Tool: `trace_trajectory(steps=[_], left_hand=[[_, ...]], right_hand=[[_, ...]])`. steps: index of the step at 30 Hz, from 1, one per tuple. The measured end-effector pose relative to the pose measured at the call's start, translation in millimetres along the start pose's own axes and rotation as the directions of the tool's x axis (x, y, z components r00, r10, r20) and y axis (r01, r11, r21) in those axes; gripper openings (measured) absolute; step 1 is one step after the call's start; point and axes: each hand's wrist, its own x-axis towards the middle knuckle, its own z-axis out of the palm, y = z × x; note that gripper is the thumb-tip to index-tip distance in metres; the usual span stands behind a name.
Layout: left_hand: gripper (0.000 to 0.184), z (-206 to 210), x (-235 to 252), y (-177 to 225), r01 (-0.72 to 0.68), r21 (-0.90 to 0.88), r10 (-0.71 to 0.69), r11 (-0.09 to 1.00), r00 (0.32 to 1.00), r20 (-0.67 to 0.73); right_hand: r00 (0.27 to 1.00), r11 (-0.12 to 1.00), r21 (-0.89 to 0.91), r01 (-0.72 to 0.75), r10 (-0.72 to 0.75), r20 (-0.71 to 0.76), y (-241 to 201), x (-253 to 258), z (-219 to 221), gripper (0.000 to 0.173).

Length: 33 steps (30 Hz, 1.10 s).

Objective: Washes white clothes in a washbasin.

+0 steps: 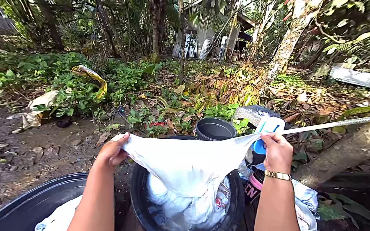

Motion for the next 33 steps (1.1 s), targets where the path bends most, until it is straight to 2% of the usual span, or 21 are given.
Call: trace_trajectory(steps=[2, 4, 6, 8, 10, 11, 13, 14, 15, 17, 18, 19, 20, 21, 22, 23, 24, 26, 28, 30, 33], left_hand=[[0.037, -6.7, -4.7, 1.9, 0.016, -0.098, 0.01, 0.995, 0.966, 0.257], [0.05, -10.0, -8.9, 3.8, 0.024, -0.005, -0.02, 1.0, 0.911, 0.411], [0.054, -9.8, -17.1, 10.1, 0.029, 0.134, -0.082, 0.991, 0.91, 0.407], [0.059, -10.1, -23.6, 18.6, 0.037, 0.185, -0.109, 0.982, 0.912, 0.396], [0.069, -10.0, -21.4, 21.0, 0.056, 0.094, -0.092, 0.994, 0.891, 0.444], [0.072, -7.8, -17.5, 16.6, 0.081, -0.035, -0.056, 0.996, 0.884, 0.463], [0.081, 2.5, -4.6, -14.3, 0.152, -0.37, 0.0, 0.916, 0.925, 0.38], [0.087, 8.4, 2.4, -42.4, 0.199, -0.469, -0.053, 0.86, 0.951, 0.306], [0.092, 15.8, 5.2, -75.4, 0.254, -0.487, -0.161, 0.835, 0.961, 0.225], [0.101, 34.5, 1.2, -143.1, 0.421, -0.366, -0.392, 0.83, 0.907, 0.153], [0.098, 43.3, -0.3, -172.6, 0.495, -0.268, -0.47, 0.826, 0.869, 0.156], [0.086, 52.6, -1.2, -193.2, 0.538, -0.16, -0.519, 0.828, 0.842, 0.147], [0.066, 62.1, -1.3, -205.6, 0.533, -0.042, -0.527, 0.845, 0.844, 0.102], [0.049, 69.3, -2.6, -207.5, 0.476, 0.083, -0.481, 0.875, 0.875, 0.056], [0.043, 75.2, -5.3, -199.1, 0.366, 0.235, -0.386, 0.9, 0.921, 0.044], [0.042, 80.4, -6.9, -185.4, 0.221, 0.372, -0.273, 0.902, 0.957, 0.094], [0.042, 86.1, -7.8, -165.9, 0.065, 0.456, -0.175, 0.888, 0.963, 0.204], [0.032, 101.9, -16.7, -118.8, -0.22, 0.458, -0.032, 0.862, 0.876, 0.48], [0.026, 117.8, -34.7, -77.2, -0.415, 0.399, 0.059, 0.817, 0.75, 0.659], [0.021, 125.7, -52.8, -50.3, -0.494, 0.346, 0.123, 0.797, 0.695, 0.709], [0.022, 124.3, -64.3, -45.8, -0.425, 0.268, 0.161, 0.865, 0.74, 0.653]], right_hand=[[0.999, 0.999, 0.039, 0.037, -0.037, -0.022, -8.4, -0.5, -4.2, 0.008], [0.998, 0.997, 0.051, 0.06, -0.058, -0.033, -9.4, -0.1, -6.5, 0.009], [0.997, 0.996, 0.058, 0.07, -0.068, -0.029, -5.7, 0.0, -8.2, 0.012], [0.997, 0.994, 0.067, 0.081, -0.08, -0.017, -1.2, 1.2, -9.3, 0.015], [0.997, 0.993, 0.095, 0.073, -0.072, -0.015, 3.7, 4.5, -6.8, 0.017], [0.998, 0.994, 0.09, 0.058, -0.056, -0.022, 7.8, 7.7, -3.5, 0.017], [0.999, 0.999, -0.033, 0.013, -0.014, -0.031, 24.6, 17.0, 7.0, 0.012], [1.0, 0.988, -0.156, -0.014, 0.014, -0.005, 37.3, 19.3, 12.2, 0.013], [0.997, 0.955, -0.293, -0.043, 0.06, 0.049, 51.9, 19.5, 17.3, 0.022], [0.959, 0.842, -0.535, -0.063, 0.199, 0.201, 76.3, 12.3, 30.0, 0.04], [0.93, 0.785, -0.618, -0.05, 0.262, 0.257, 84.1, 4.1, 40.0, 0.045], [0.906, 0.761, -0.648, -0.021, 0.289, 0.31, 89.6, -5.5, 51.2, 0.045], [0.884, 0.767, -0.641, 0.012, 0.292, 0.366, 93.5, -16.4, 61.7, 0.04], [0.849, 0.786, -0.617, 0.04, 0.299, 0.436, 93.6, -28.0, 70.8, 0.038], [0.806, 0.812, -0.579, 0.074, 0.293, 0.515, 92.8, -39.4, 78.8, 0.037], [0.752, 0.842, -0.528, 0.107, 0.279, 0.597, 90.7, -49.8, 85.8, 0.037], [0.69, 0.874, -0.464, 0.141, 0.25, 0.679, 86.9, -58.2, 92.8, 0.039], [0.545, 0.937, -0.295, 0.188, 0.15, 0.825, 75.1, -68.2, 105.1, 0.049], [0.396, 0.973, -0.126, 0.194, 0.04, 0.917, 61.7, -72.3, 112.8, 0.058], [0.284, 0.98, -0.031, 0.196, -0.026, 0.959, 46.5, -69.1, 115.5, 0.05], [0.186, 0.928, -0.088, 0.362, 0.02, 0.982, 21.5, -56.6, 112.5, 0.033]])
